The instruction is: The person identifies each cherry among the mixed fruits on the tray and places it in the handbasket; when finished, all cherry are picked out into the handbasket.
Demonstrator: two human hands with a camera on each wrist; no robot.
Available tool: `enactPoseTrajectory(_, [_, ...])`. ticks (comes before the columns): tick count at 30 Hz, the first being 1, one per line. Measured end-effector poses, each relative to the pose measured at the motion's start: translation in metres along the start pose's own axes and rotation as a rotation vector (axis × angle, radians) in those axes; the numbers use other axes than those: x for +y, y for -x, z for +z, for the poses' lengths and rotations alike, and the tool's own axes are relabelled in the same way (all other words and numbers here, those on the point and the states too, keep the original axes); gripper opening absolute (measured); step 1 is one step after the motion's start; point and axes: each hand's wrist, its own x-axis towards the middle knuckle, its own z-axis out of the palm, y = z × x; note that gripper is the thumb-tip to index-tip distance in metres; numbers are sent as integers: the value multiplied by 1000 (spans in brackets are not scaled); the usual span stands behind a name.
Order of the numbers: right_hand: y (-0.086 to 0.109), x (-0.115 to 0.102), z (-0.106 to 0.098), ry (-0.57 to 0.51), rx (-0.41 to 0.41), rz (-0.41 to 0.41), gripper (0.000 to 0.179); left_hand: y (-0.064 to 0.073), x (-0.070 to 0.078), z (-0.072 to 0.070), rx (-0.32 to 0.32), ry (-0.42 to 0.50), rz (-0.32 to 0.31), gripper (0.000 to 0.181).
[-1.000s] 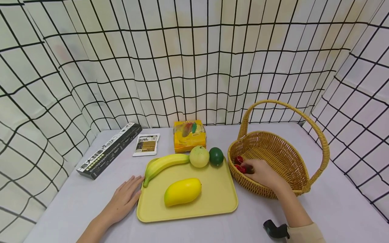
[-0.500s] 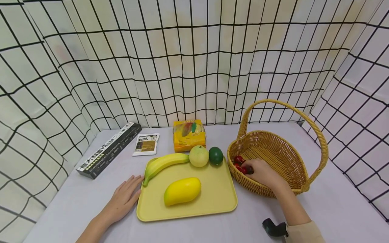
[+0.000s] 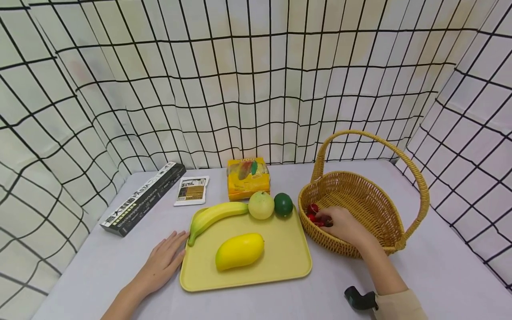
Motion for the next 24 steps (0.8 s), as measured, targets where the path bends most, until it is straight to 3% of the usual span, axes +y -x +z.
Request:
enactPoseTrajectory(16, [3, 8, 0, 50, 71, -52, 22, -9, 0, 5, -9, -14, 16, 48])
enactPoseTrajectory(24, [6, -1, -2, 83, 133, -67, 21, -5, 3, -14, -107, -48, -51, 49])
